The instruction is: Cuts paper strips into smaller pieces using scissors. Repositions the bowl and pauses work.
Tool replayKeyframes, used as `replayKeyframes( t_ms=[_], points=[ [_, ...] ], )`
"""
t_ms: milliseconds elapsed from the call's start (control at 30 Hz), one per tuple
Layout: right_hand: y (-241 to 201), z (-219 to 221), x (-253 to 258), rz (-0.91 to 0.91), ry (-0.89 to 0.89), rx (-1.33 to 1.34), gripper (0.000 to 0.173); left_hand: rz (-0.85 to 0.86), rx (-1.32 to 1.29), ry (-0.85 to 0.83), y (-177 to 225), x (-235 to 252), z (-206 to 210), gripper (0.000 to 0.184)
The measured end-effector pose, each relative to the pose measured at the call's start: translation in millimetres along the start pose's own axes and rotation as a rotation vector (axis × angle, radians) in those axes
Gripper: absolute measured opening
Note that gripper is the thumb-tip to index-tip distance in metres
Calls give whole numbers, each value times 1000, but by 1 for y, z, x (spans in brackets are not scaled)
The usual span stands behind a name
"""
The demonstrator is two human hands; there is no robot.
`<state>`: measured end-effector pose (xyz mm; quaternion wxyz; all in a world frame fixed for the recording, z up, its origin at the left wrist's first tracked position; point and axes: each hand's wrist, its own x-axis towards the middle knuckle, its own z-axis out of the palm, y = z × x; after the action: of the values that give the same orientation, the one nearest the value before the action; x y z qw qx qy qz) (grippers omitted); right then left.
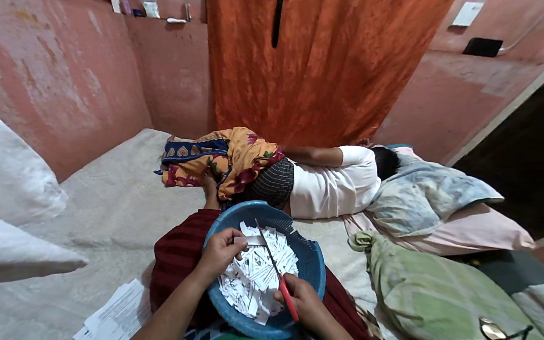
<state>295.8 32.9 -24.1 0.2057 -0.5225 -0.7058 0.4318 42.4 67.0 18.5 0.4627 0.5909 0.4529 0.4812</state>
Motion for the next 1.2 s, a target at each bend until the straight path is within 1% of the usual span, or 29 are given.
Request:
replayKeyframes(
  t_ms=[100,200,300,467,567,667,767,867,933,1033,1200],
  points=[
    [2,1,-1,-6,6,64,46,3,-28,27,1,0,0,9],
    [-3,-2,0,44,-61,28,57,7,-54,35,1,0,0,8],
    [-4,-3,1,30,-90,-28,64,8,-62,28,0,1,1,8],
    [-3,-2,1,39,-75,-8,62,26,-76,79,0,0,2,8],
    [-4,-1,2,41,-85,-40,63,7,-32,8,-1,1,1,9],
    [-4,0,1,29,-51,-44,52,-25,14,-37,0,0,1,10],
    [-1,2,0,5,-6,0,47,-26,-8,-2,2,0,1,7],
    [-1,0,0,14,-24,49,51,-21,-41,19,2,0,1,7],
    [-2,-1,1,36,-72,0,60,-17,-54,29,2,0,2,7],
    [-4,-2,2,29,-107,-67,67,-24,-40,16,3,0,2,9],
    [-4,0,2,31,-95,-100,62,-63,37,-91,3,0,1,11]
  ],
)
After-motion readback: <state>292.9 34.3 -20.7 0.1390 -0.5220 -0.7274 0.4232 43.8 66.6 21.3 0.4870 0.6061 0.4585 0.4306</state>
